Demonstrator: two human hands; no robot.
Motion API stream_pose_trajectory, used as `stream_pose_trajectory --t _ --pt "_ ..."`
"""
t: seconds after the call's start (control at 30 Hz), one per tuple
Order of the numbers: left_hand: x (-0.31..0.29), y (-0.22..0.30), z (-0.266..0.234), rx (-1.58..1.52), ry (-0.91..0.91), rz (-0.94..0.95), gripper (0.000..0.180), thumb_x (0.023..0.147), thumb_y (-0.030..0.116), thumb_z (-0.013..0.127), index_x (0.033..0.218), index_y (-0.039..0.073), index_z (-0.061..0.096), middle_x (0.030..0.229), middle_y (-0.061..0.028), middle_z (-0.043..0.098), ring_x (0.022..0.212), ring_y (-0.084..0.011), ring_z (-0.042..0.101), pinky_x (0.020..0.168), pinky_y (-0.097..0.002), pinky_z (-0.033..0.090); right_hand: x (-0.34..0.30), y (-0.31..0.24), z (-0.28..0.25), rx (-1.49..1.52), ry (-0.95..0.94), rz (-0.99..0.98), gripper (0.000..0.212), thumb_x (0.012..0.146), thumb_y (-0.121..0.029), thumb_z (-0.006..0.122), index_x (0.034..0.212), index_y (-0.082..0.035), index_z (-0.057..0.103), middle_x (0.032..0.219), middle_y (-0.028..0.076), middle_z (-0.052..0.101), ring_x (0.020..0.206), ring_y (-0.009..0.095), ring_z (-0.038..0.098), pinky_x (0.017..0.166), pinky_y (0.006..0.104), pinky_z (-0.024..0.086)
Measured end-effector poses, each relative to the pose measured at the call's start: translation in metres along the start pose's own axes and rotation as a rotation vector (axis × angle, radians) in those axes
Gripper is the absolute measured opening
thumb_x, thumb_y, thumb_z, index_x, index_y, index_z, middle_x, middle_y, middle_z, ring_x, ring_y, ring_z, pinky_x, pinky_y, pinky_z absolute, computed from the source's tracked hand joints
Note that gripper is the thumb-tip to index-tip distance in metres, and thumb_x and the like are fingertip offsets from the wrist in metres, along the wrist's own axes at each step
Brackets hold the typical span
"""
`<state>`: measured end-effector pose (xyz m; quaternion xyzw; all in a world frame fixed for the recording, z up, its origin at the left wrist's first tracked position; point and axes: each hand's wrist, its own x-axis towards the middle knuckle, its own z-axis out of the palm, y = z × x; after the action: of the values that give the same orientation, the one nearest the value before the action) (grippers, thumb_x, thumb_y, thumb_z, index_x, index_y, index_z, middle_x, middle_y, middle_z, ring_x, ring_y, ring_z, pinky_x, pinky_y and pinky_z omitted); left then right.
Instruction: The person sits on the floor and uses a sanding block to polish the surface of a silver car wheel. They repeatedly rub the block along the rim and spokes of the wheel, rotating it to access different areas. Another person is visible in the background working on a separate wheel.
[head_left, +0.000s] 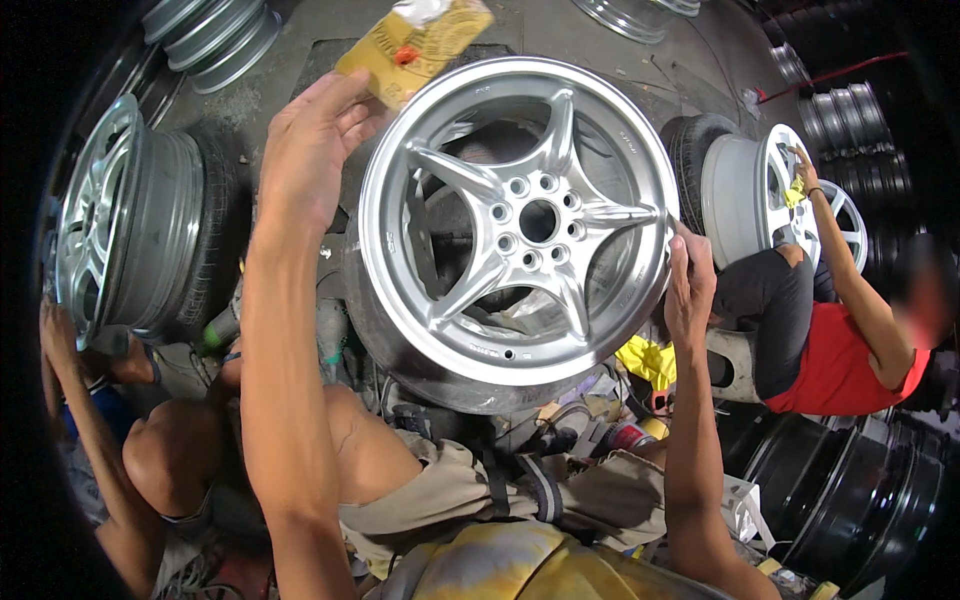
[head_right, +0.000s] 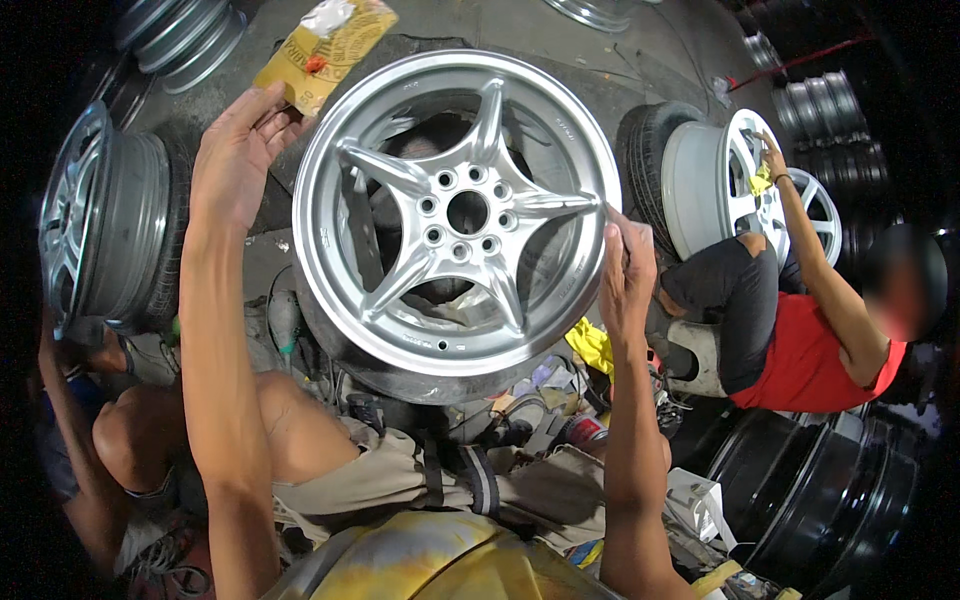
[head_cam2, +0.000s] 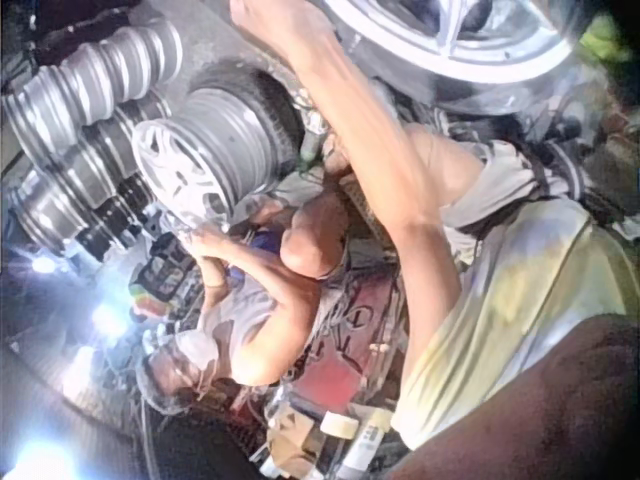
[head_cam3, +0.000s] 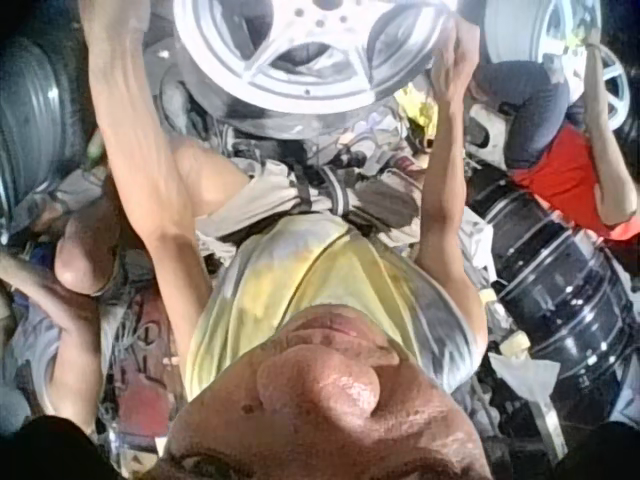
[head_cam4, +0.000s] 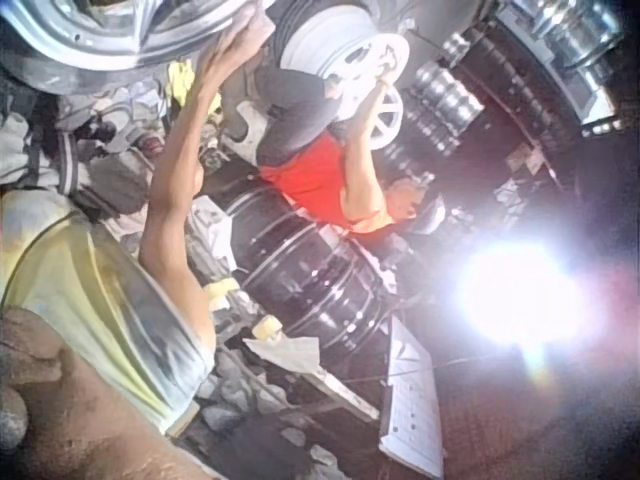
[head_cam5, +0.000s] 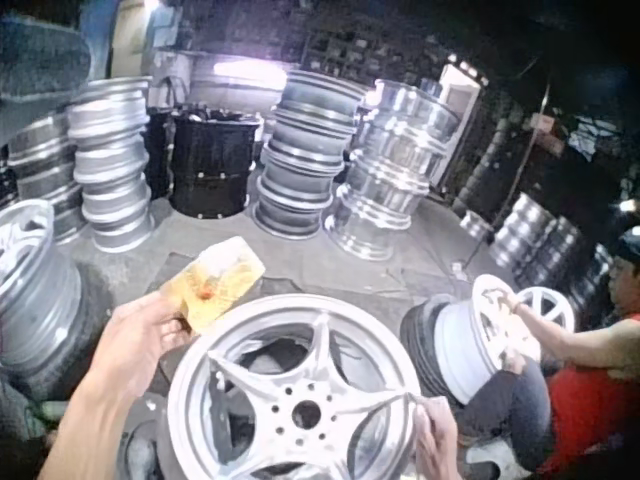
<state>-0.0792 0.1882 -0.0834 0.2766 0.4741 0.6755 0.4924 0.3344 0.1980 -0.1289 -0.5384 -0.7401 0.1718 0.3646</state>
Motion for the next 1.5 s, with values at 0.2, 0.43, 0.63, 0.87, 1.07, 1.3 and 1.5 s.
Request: stream_pose_trajectory --t 0.2,0.43,0.63,0.87,1.07,1.3,1.5 --pt "-0.019 0.009 0.022 0.003 -0.085 0.019 0.025 0.097 0.017 0.059 0.107 -0.006 0.063 0.098 -0.0095 0.067 0.089 -0.0131 0.065 0.087 -0.0269 0.053 0.046 -0.018 0.026 -0.045 -0.091 0.028 0.029 0.102 -0.013 0.044 0.121 0.003 0.06 0.101 0.017 0.063 0.081 0.026 0.061 0.077 0.0348 0.047" --pt "-0.02 0.008 0.025 0.044 -0.072 0.06 0.024 0.096 0.017 0.06 0.104 -0.006 0.065 0.094 -0.0093 0.068 0.085 -0.0139 0.066 0.085 -0.0274 0.053 0.082 -0.027 0.057 -0.431 -0.08 -0.101 0.04 0.101 -0.017 0.043 0.138 -0.001 0.046 0.115 0.025 0.063 0.1 0.043 0.064 0.087 0.048 0.048" --pt "-0.015 0.005 0.022 0.074 -0.022 0.002 0.021 0.096 0.018 0.06 0.097 -0.002 0.067 0.079 -0.0008 0.06 0.079 -0.0101 0.063 0.082 -0.0272 0.053 0.101 -0.051 0.076 -0.442 -0.128 -0.092 0.042 0.101 -0.02 0.042 0.138 -0.001 0.045 0.115 0.027 0.063 0.093 0.044 0.065 0.082 0.0516 0.049" --pt "-0.019 0.001 0.033 0.067 -0.033 -0.027 0.02 0.095 0.017 0.06 0.097 -0.002 0.068 0.08 -0.0019 0.061 0.081 -0.0113 0.063 0.081 -0.0295 0.054 0.109 -0.053 0.07 -0.479 -0.2 -0.057 0.041 0.1 -0.021 0.042 0.137 -0.004 0.047 0.108 0.026 0.066 0.091 0.046 0.064 0.08 0.0527 0.049" --pt "-0.015 -0.007 0.032 0.06 -0.065 0.03 0.025 0.095 0.018 0.061 0.101 -0.005 0.067 0.083 -0.0039 0.062 0.079 -0.0112 0.063 0.078 -0.0281 0.056 0.081 -0.024 0.03 -0.508 -0.168 0.016 0.035 0.099 -0.019 0.044 0.13 -0.005 0.054 0.104 0.024 0.066 0.086 0.045 0.063 0.079 0.0521 0.047" --pt "-0.021 -0.013 0.043 0.114 -0.083 0.013 0.028 0.096 0.02 0.062 0.102 -0.007 0.067 0.088 -0.009 0.067 0.078 -0.0125 0.067 0.079 -0.0244 0.057 0.037 -0.045 0.008 -0.206 -0.113 0.073 0.023 0.098 -0.012 0.054 0.111 0.003 0.065 0.087 0.011 0.063 0.072 0.019 0.059 0.07 0.0312 0.045" --pt "-0.032 -0.01 0.051 0.19 -0.127 -0.091 0.025 0.097 0.017 0.062 0.101 -0.007 0.066 0.09 -0.0102 0.067 0.083 -0.0153 0.069 0.081 -0.0245 0.057 0.02 -0.084 0.022 -0.003 -0.173 0.038 0.022 0.097 -0.008 0.055 0.112 0.003 0.067 0.09 0.011 0.063 0.081 0.016 0.058 0.077 0.0276 0.046"
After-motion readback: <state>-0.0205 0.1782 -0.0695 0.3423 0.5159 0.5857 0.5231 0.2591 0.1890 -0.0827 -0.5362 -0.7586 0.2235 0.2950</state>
